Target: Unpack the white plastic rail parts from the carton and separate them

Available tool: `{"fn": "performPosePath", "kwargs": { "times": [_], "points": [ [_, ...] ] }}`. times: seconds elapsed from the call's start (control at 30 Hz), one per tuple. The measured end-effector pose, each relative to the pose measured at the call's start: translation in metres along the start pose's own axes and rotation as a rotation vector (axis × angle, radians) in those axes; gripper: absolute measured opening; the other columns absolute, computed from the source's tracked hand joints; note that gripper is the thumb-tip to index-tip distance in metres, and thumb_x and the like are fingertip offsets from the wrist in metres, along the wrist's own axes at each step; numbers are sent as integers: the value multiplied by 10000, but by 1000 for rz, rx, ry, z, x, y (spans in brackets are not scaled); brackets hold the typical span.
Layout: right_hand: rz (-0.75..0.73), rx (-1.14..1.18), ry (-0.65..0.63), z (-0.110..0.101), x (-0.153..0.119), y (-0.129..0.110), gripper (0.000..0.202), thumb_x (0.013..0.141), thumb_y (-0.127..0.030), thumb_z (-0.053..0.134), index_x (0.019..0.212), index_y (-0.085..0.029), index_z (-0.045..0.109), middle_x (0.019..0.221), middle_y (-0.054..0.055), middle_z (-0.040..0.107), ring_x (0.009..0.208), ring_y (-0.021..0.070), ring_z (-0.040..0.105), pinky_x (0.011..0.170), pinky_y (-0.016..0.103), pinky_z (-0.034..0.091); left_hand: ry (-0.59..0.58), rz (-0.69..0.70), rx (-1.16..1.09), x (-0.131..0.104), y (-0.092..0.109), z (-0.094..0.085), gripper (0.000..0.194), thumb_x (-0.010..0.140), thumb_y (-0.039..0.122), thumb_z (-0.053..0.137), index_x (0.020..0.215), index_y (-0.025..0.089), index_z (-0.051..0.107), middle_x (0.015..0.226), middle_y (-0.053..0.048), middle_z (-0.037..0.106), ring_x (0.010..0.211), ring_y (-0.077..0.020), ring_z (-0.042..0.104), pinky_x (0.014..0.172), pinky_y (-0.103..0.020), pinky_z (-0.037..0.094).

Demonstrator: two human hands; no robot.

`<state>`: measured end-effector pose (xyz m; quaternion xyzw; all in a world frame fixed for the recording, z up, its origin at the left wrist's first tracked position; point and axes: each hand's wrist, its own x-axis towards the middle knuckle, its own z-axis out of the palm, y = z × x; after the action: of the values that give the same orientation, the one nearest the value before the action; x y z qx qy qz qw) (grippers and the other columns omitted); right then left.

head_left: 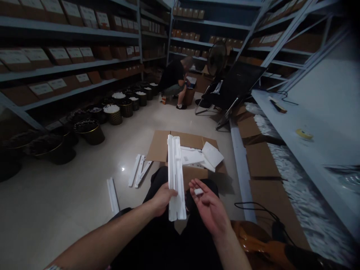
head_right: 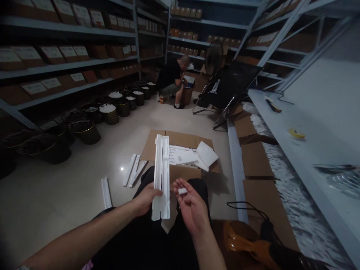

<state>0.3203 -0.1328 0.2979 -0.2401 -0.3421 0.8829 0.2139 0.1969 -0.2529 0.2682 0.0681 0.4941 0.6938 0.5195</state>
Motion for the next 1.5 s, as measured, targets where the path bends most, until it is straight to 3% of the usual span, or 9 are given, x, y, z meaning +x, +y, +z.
{"fn": "performPosePath", "kwargs": {
  "times": [0.13, 0.3, 0.6, 0.8, 1.0, 1.1, 1.23, 1.4, 1.5],
  "points": [
    [-19, -14, 6, 17, -15, -5, 487, 625, -16, 568, 1102, -104, 623, 1172, 125, 602, 1163, 229, 522, 1033, 330, 409, -17, 2, -10, 0, 2, 0, 326, 623, 111, 553, 941, 90, 620, 799, -109, 686, 732, -227, 643, 737, -365, 495],
    [10, -31, 55, 28, -22, -9, 317, 742, -156, 685, 1053, -125, 632, 1102, 116, 636, 1056, 202, 598, 922, 284, 500, -41, -19, 0, -2, 2, -1, 318, 630, 101, 534, 934, 90, 627, 813, -98, 684, 712, -198, 630, 702, -317, 481],
    [81, -43, 137, 31, -25, -5, 373, 800, -301, 668, 1142, -175, 590, 1049, 93, 656, 838, 137, 649, 663, 205, 558, -70, -50, -14, -7, 4, 4, 333, 612, 83, 538, 931, 119, 625, 763, -62, 663, 651, -163, 592, 636, -280, 459],
    [135, 21, 133, 35, -28, -4, 293, 805, -273, 660, 1081, -183, 624, 777, 4, 594, 586, 53, 516, 471, 133, 466, -143, -89, -60, -10, 8, 6, 331, 607, 91, 530, 925, 91, 624, 785, -100, 665, 684, -205, 618, 706, -359, 487],
    [173, 93, 112, 37, -31, -8, 270, 801, -269, 644, 1056, -178, 636, 758, -5, 525, 584, 45, 453, 449, 127, 405, -128, -76, -11, -10, 6, 4, 360, 601, 89, 539, 948, 79, 638, 827, -117, 678, 710, -201, 629, 694, -313, 481],
    [84, 7, 162, 33, -33, -6, 284, 785, -307, 652, 1040, -180, 641, 777, 6, 542, 615, 68, 476, 449, 147, 395, -167, -73, -19, -10, 6, 4, 362, 604, 97, 540, 950, 71, 643, 860, -131, 680, 776, -226, 643, 755, -340, 486],
    [-105, -278, 253, 24, -30, 5, 369, 712, -257, 726, 1060, -195, 620, 765, -2, 586, 631, 84, 498, 522, 175, 415, -218, -73, -21, -9, 5, 4, 376, 599, 106, 543, 957, 67, 650, 888, -135, 679, 842, -253, 643, 821, -379, 480],
    [-224, -536, 255, 13, -20, 20, 248, 688, -279, 744, 885, -191, 623, 757, -14, 619, 628, 90, 521, 540, 192, 395, -162, -37, 57, -7, 1, 1, 383, 607, 108, 549, 976, 81, 645, 819, -106, 673, 795, -245, 634, 779, -381, 481],
    [-251, -622, 263, 12, -12, 24, 227, 711, -306, 719, 885, -186, 637, 777, -7, 631, 633, 98, 531, 566, 207, 408, -138, 21, 108, -6, -2, 0, 368, 622, 107, 550, 976, 88, 647, 792, -86, 666, 740, -209, 613, 755, -356, 474]
  ]
}}
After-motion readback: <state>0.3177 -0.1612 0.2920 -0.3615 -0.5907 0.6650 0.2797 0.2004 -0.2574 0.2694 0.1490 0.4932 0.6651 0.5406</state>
